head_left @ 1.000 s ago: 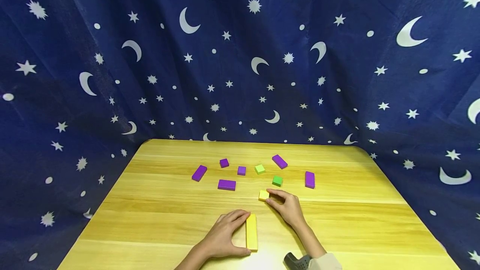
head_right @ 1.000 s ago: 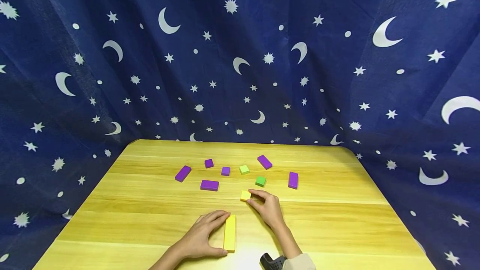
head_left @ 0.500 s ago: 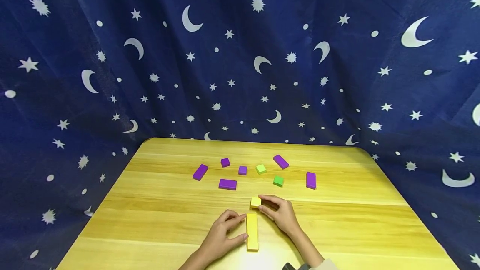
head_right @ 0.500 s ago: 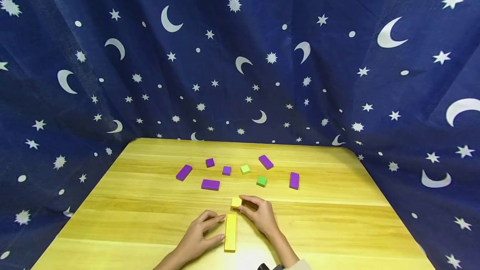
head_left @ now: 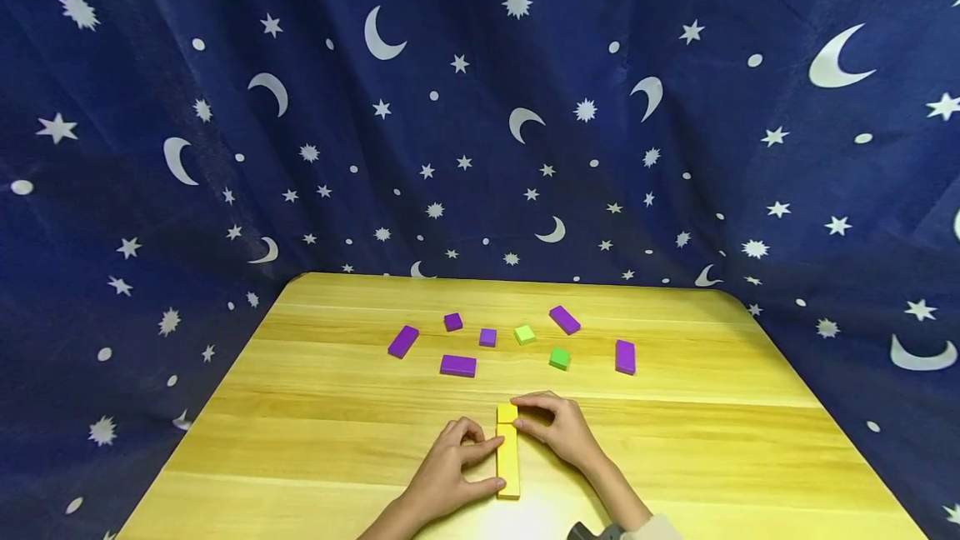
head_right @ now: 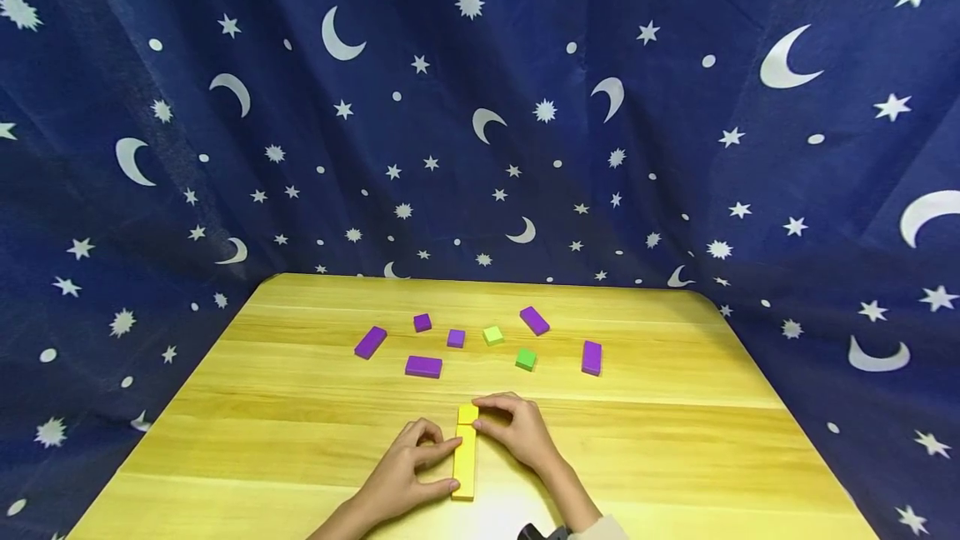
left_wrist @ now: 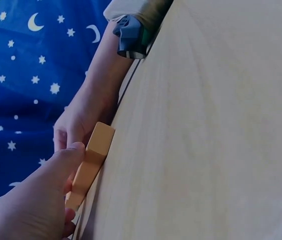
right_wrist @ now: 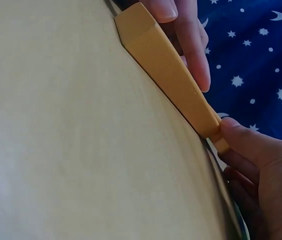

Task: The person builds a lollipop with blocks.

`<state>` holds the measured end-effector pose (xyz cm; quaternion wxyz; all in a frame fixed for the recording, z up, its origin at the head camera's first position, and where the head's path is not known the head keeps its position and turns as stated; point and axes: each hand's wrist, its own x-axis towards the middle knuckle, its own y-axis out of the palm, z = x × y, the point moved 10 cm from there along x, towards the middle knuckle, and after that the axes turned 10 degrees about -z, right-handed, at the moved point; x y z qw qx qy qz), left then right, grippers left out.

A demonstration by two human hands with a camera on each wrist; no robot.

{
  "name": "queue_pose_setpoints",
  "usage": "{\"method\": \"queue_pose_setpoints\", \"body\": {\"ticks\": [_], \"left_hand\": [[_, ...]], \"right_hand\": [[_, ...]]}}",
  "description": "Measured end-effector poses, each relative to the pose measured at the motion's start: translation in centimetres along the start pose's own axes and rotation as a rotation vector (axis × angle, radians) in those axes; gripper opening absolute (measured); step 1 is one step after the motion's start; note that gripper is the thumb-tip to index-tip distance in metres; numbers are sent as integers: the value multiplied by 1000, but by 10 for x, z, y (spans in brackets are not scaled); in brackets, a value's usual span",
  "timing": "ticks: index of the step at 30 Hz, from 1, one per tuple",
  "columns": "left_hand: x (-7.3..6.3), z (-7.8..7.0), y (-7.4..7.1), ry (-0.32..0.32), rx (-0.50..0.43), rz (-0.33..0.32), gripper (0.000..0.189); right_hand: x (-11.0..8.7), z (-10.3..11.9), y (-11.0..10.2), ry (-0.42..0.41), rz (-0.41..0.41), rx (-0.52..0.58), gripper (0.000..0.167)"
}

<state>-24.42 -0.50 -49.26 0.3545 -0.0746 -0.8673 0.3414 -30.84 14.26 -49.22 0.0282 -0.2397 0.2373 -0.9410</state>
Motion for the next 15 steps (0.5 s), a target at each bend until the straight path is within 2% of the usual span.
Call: {"method": "queue_pose_setpoints", "body": {"ticks": [7,15], "left_hand": [[0,1,1,-11,-2,8,57],[0,4,3,-23,4,13,57]], "right_hand": [[-1,0,2,-1,33,-21,29],[-1,3,1,-33,28,-41,27]]}}
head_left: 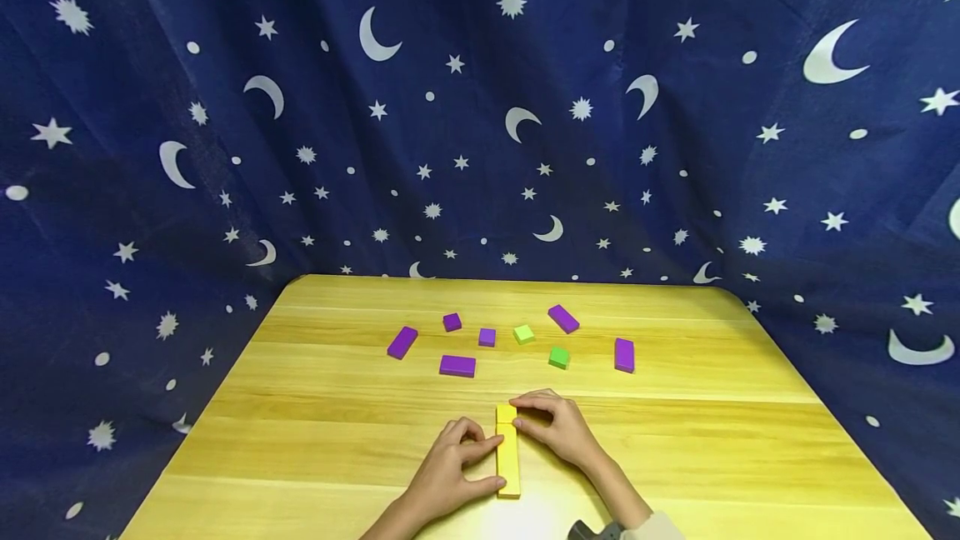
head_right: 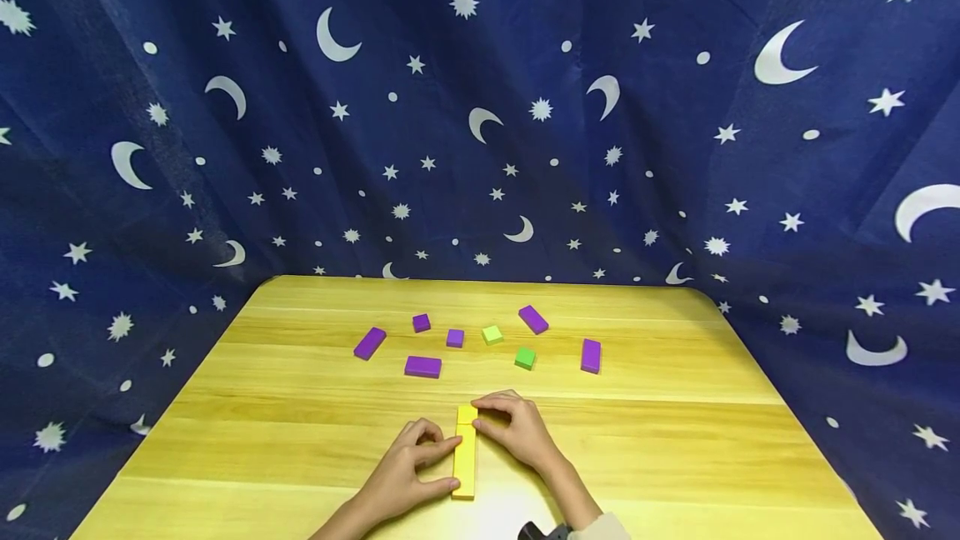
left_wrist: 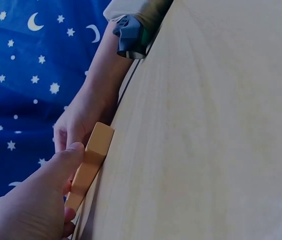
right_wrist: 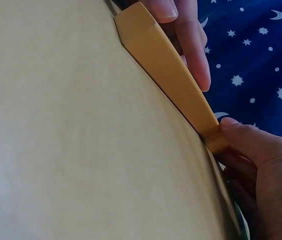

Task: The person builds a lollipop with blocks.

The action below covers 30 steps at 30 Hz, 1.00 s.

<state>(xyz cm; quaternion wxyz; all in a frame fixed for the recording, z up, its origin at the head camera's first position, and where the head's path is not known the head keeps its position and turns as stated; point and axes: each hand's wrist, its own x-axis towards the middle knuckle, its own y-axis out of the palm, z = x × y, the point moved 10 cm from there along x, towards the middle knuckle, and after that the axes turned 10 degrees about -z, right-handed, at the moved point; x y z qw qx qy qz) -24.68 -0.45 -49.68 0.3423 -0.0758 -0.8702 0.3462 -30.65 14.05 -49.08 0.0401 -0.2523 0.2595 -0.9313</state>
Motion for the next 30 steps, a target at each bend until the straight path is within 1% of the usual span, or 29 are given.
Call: {"method": "queue_pose_setpoints", "body": {"ticks": [10,13,16,20,24,30], "left_hand": [[2,-3,-3,7,10,-15,57],[2,-2,-2,-3,14,-15,56],[2,-1,-1,-15,16,-10,56],[4,1,-1,-16,24,-9,56],[5,2,-1,-20,22,-9,56],[4,3,2,-37,43,24,55]], "right_hand": [[1,4,-2,-50,-24,-32,24],[1,5,-3,-67,-27,-33,27],[0,6,-3,-82,-31,-26,34],[0,5,-4,-81,-39,-17,36],[2,4,-3,-76,-39,-23,31],[1,4,-2,-67,-42,-29,28]]}}
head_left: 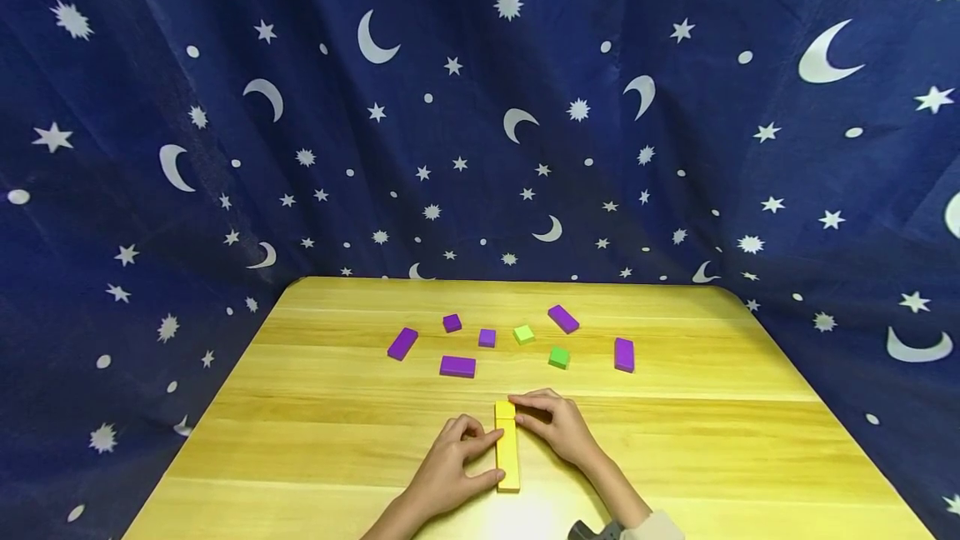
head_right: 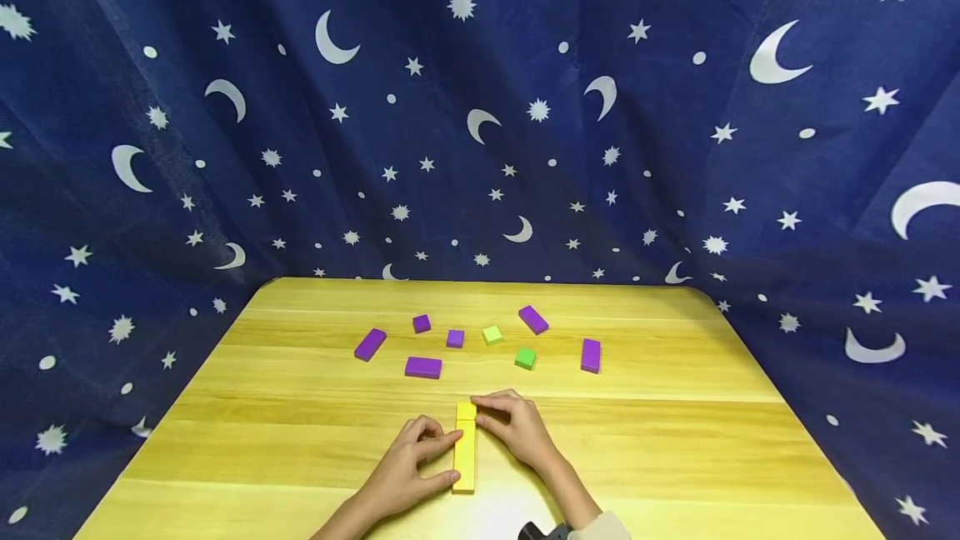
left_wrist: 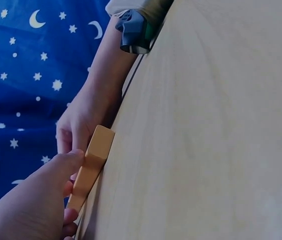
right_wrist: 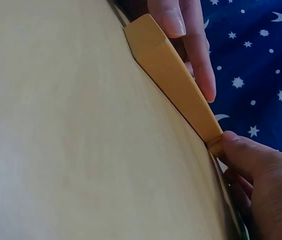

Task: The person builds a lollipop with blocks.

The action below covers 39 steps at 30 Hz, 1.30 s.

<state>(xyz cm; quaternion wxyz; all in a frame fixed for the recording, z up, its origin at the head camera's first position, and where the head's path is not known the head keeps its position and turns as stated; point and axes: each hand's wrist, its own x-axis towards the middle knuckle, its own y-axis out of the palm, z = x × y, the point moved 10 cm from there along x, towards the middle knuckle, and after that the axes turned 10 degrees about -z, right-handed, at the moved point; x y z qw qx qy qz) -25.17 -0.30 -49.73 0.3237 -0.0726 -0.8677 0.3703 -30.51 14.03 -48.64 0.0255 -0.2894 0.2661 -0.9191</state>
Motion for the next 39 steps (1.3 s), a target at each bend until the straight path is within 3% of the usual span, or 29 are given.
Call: {"method": "queue_pose_setpoints", "body": {"ticks": [6,11,15,19,30,35,39], "left_hand": [[0,-3,0,16,17,2,51],[2,-3,0,29,31,-14,47],[3,-2,1,28,39,-7,55],[4,-2,1,24,27,-2,62],[3,0,1,-8,17,2,58],[3,7,-4,-83,-106,-35,55],[4,20,-14,-184,-253,-165,41]], "right_hand": [[-1,-1,-1,5,-15,2,26],[-1,-7,0,72,-6,-2,26],[-1,-10,0,101,0,7,25],[0,-10,1,95,2,4,25],[1,-8,0,79,7,23,28],[1,-4,-5,57,-38,19,32],[-5,6,-13,11,-120,42,30]]}}
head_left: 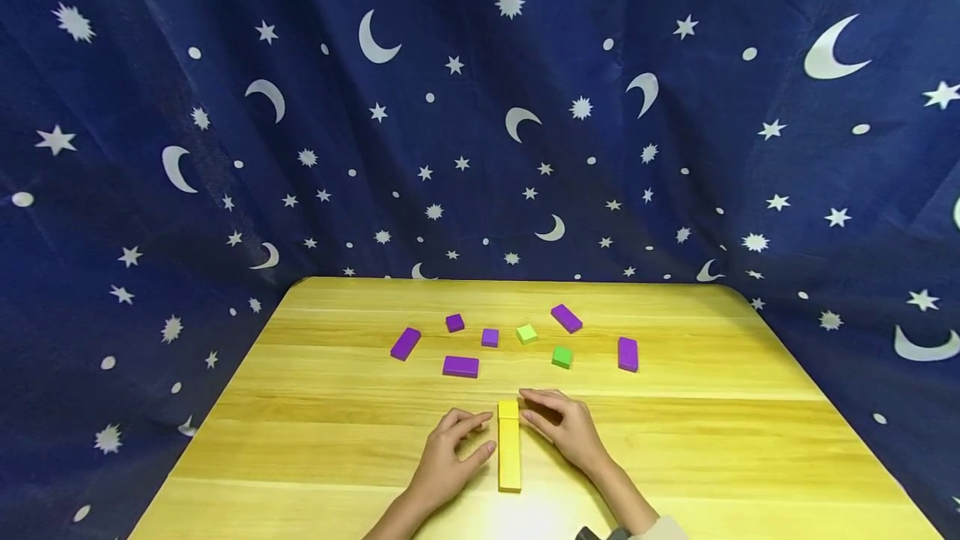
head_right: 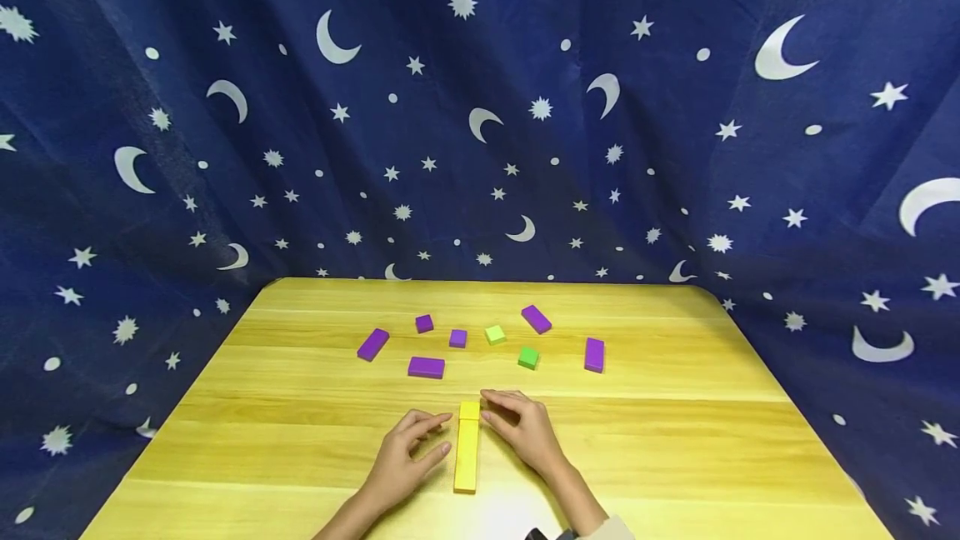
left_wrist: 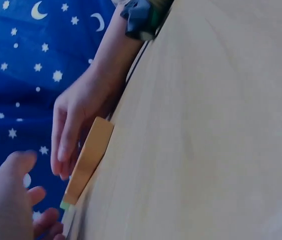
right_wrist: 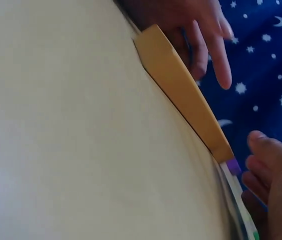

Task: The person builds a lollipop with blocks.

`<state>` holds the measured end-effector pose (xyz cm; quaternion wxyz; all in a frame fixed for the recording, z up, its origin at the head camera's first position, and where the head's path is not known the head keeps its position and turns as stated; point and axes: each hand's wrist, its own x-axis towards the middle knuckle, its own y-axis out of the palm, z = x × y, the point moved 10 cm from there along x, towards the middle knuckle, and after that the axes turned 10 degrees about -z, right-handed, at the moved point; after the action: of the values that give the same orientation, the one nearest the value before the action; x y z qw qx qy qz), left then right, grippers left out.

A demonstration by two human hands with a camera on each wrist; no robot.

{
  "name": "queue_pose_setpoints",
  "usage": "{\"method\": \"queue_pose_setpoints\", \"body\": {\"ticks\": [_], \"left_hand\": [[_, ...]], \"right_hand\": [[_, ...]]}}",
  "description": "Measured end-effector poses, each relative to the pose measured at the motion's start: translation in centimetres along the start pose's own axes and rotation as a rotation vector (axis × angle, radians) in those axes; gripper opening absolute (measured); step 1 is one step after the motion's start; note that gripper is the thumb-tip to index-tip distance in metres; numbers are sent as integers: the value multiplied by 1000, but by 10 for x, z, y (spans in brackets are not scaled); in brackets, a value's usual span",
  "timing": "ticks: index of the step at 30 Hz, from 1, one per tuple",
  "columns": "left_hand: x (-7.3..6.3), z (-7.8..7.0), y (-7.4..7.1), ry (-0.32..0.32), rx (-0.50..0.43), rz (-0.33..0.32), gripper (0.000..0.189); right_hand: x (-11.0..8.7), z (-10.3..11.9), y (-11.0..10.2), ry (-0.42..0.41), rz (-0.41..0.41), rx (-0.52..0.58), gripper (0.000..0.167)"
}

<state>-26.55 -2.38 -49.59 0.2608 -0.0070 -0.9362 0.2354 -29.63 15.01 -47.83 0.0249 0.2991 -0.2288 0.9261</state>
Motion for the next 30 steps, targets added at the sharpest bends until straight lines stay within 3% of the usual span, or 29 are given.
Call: {"method": "queue_pose_setpoints", "body": {"ticks": [3,5,14,22,30], "left_hand": [[3,9,-10,-56,-63,-102,31],[4,12,-14,-81,-78,-129,27],[5,11,-13,-91,-37,-80,32],[8,8,-12,-35,-24,-80,34],[6,11,-11,-46,-12,-74,34]], "right_hand": [[-9,12,-2,-57,-19,12,32],[-16,19,-1,-86,-6,3,36],[-25,22,12,-66,90,-72,48],[-25,20,4,-31,22,-32,44],[-29,20,9,-11,68,-41,44]]}}
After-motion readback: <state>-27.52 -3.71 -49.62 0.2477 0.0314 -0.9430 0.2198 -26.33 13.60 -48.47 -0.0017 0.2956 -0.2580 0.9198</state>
